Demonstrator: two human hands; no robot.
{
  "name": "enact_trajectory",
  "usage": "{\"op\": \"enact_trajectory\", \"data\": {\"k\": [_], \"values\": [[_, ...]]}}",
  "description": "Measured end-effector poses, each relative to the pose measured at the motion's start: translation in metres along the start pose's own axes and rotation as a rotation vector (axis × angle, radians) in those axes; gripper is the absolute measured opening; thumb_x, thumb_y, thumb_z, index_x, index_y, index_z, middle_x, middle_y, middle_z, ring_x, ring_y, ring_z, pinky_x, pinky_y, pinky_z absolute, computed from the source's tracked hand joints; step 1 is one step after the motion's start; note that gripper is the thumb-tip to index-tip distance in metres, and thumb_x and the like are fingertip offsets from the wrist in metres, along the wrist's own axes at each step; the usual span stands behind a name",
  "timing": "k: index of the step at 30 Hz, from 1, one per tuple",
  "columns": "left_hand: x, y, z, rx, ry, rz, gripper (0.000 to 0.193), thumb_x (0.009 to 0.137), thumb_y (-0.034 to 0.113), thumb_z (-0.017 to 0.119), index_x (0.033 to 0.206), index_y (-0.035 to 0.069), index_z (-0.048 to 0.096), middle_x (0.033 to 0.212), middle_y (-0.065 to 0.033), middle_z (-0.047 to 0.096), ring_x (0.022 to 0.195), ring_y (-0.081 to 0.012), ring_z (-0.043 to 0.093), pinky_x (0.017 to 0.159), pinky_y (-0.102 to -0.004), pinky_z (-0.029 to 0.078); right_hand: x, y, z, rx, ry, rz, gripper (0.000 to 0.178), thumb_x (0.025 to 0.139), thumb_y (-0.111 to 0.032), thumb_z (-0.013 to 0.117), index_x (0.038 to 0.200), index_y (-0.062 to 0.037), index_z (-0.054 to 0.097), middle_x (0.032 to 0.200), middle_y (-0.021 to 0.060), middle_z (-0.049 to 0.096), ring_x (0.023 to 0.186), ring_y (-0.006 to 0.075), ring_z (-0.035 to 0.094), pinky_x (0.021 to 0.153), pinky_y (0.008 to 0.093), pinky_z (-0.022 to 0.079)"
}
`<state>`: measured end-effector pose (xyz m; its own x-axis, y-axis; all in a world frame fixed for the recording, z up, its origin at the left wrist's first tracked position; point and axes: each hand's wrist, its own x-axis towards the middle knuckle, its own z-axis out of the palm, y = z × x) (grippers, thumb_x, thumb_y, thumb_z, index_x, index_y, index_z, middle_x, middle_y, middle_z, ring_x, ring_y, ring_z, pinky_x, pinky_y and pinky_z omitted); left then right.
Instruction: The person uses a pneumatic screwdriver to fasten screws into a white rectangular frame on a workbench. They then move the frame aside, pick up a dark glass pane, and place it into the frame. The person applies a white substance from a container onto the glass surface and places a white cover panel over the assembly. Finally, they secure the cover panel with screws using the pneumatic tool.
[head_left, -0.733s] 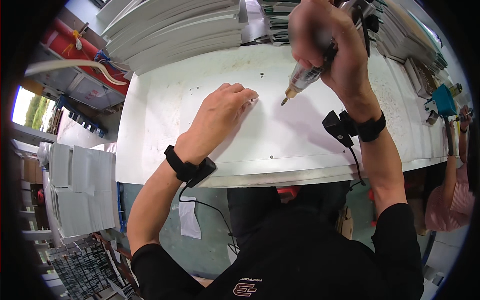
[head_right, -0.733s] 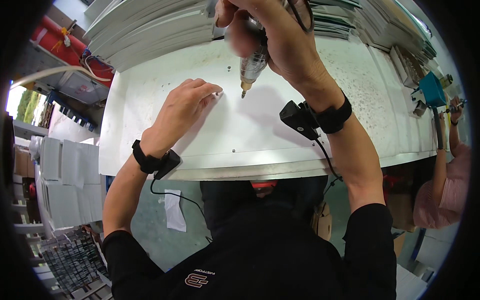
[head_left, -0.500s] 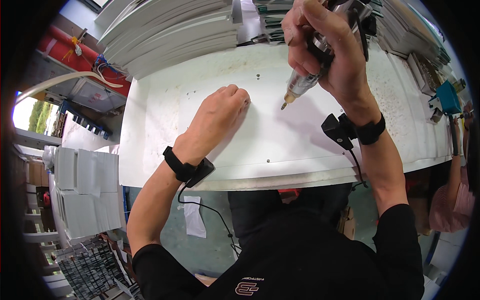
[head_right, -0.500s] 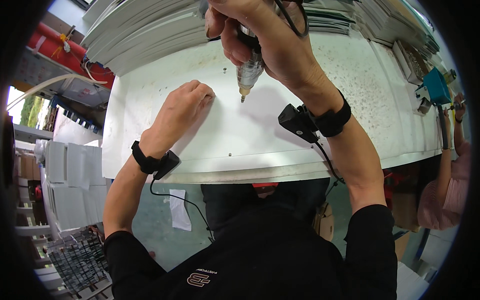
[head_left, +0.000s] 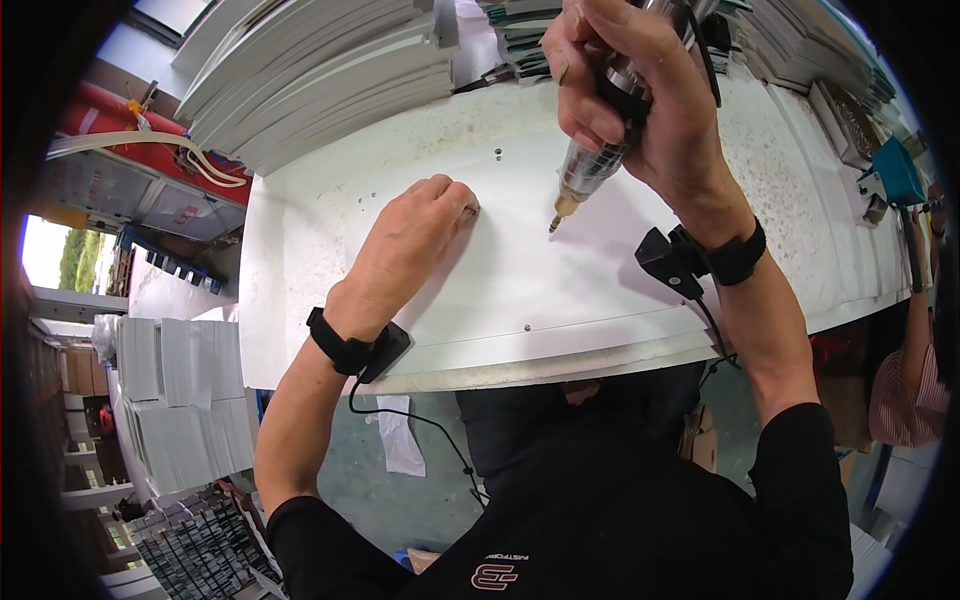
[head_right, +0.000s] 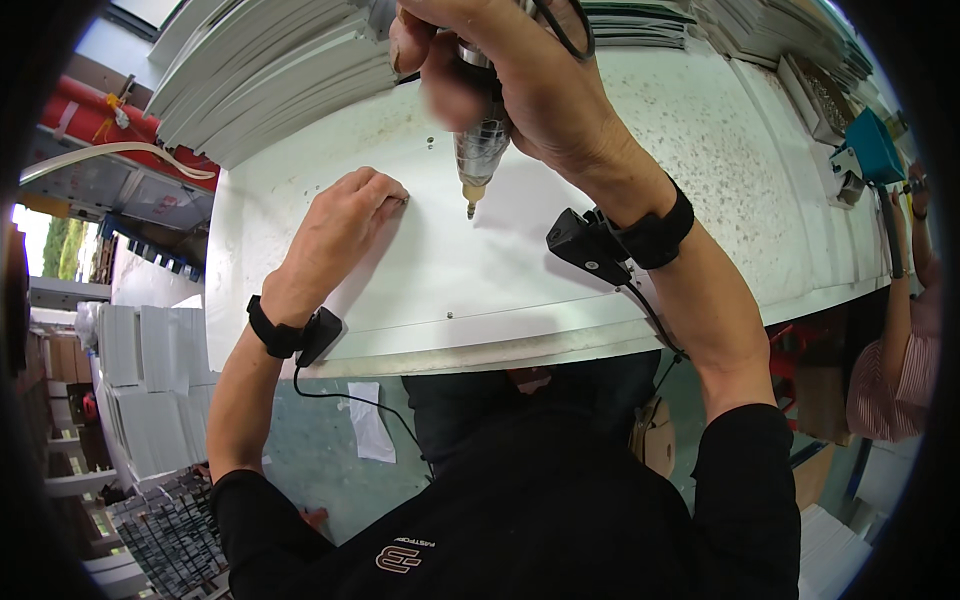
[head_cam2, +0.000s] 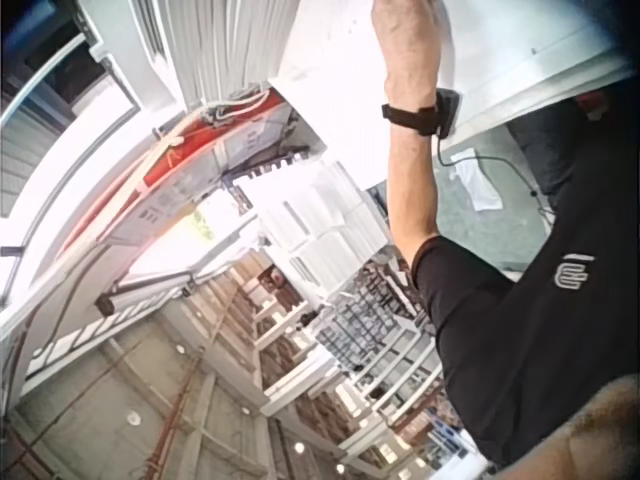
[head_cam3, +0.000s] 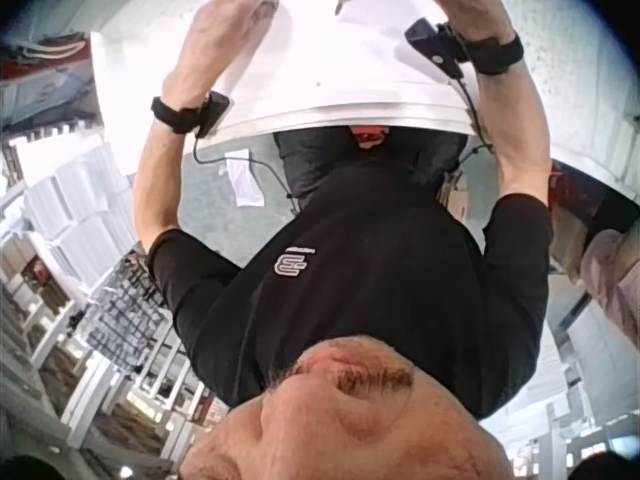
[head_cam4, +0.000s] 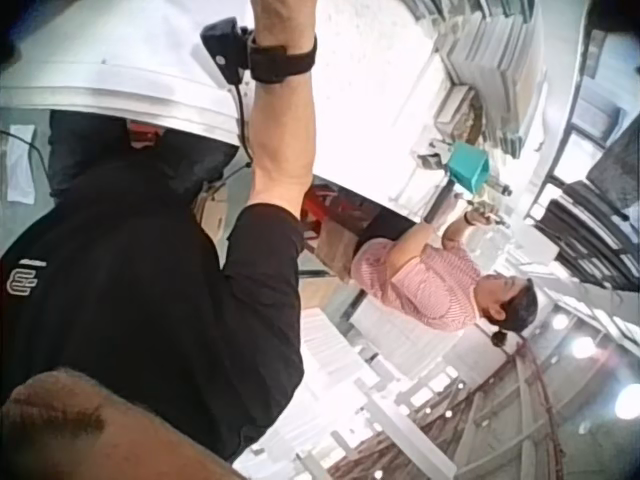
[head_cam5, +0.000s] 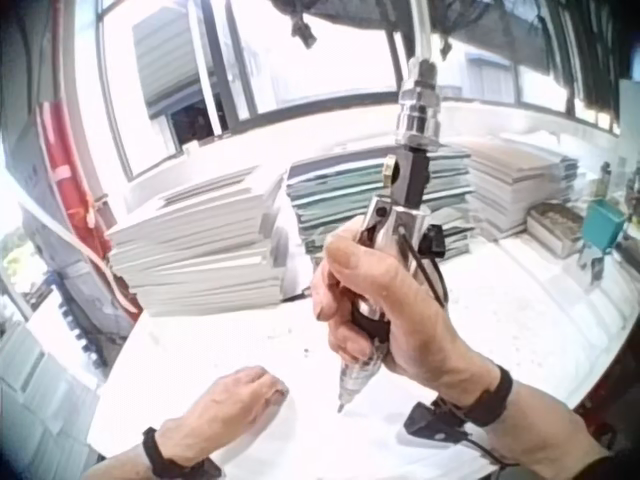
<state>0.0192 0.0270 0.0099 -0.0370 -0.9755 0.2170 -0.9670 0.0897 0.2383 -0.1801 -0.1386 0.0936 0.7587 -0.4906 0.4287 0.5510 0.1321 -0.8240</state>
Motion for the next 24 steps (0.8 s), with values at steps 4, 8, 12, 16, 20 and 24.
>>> {"op": "enact_trajectory", "data": {"k": [4, 8, 12, 16, 20, 24], "values": [[0.002, 0.004, 0.003, 0.09, 0.031, 0.003, 0.009, 0.091, 0.002, 0.067, 0.098, 0.001, 0.061, 0.092, -0.0142, 0.064, 0.087, -0.0344, 0.065, 0.077, -0.0417, 0.054, 0.001, 0.001, 0.003, -0.05, -0.006, -0.038, 0.036, 0.104, -0.036, 0.06, 0.084, -0.0071, 0.052, 0.074, 0.0072, 0.063, 0.045, 0.0086, 0.052, 0.041, 0.0243, 0.044], [-0.001, 0.003, 0.007, 0.125, 0.065, -0.013, 0.01, 0.09, 0.003, 0.068, 0.095, 0.0, 0.059, 0.091, -0.014, 0.065, 0.084, -0.0317, 0.066, 0.076, -0.0389, 0.055, -0.003, -0.008, 0.017, 0.055, 0.004, -0.046, 0.037, 0.104, -0.037, 0.059, 0.084, -0.0062, 0.053, 0.073, 0.0074, 0.062, 0.044, 0.0096, 0.051, 0.04, 0.025, 0.044], [-0.018, 0.028, -0.005, -0.334, 0.038, -0.261, 0.01, 0.091, 0.0, 0.066, 0.096, -0.001, 0.057, 0.097, -0.0118, 0.069, 0.08, -0.0221, 0.067, 0.077, -0.0314, 0.056, -0.002, 0.007, 0.003, 0.055, -0.098, -0.184, 0.038, 0.106, -0.039, 0.055, 0.089, -0.0052, 0.054, 0.074, 0.008, 0.062, 0.042, 0.0105, 0.05, 0.04, 0.026, 0.044], [-0.053, 0.045, -0.001, -0.683, 0.153, -0.395, 0.009, 0.093, -0.003, 0.064, 0.097, -0.001, 0.055, 0.1, -0.0102, 0.069, 0.084, -0.0147, 0.067, 0.079, -0.0287, 0.056, -0.008, -0.007, 0.041, 0.278, 0.09, -0.128, 0.039, 0.108, -0.039, 0.048, 0.091, -0.0046, 0.054, 0.075, 0.0096, 0.062, 0.039, 0.0109, 0.048, 0.038, 0.0273, 0.045], [-0.08, 0.053, 0.01, -1.088, 0.3, -0.522, 0.013, 0.095, 0.0, 0.068, 0.101, 0.002, 0.057, 0.101, -0.007, 0.067, 0.092, -0.0117, 0.065, 0.082, -0.0289, 0.058, -0.007, 0.003, 0.049, 0.237, 0.046, -0.174, 0.038, 0.109, -0.038, 0.046, 0.09, -0.0058, 0.053, 0.075, 0.01, 0.062, 0.039, 0.0105, 0.047, 0.036, 0.0277, 0.046], [-0.097, 0.058, 0.013, -1.273, 0.367, -0.506, 0.017, 0.096, -0.001, 0.068, 0.106, 0.003, 0.055, 0.103, -0.0063, 0.064, 0.096, -0.0121, 0.064, 0.085, -0.0289, 0.06, -0.005, 0.006, 0.068, 0.274, -0.017, -0.189, 0.036, 0.108, -0.038, 0.046, 0.089, -0.007, 0.051, 0.075, 0.0102, 0.063, 0.039, 0.0102, 0.047, 0.036, 0.0278, 0.046]]}}
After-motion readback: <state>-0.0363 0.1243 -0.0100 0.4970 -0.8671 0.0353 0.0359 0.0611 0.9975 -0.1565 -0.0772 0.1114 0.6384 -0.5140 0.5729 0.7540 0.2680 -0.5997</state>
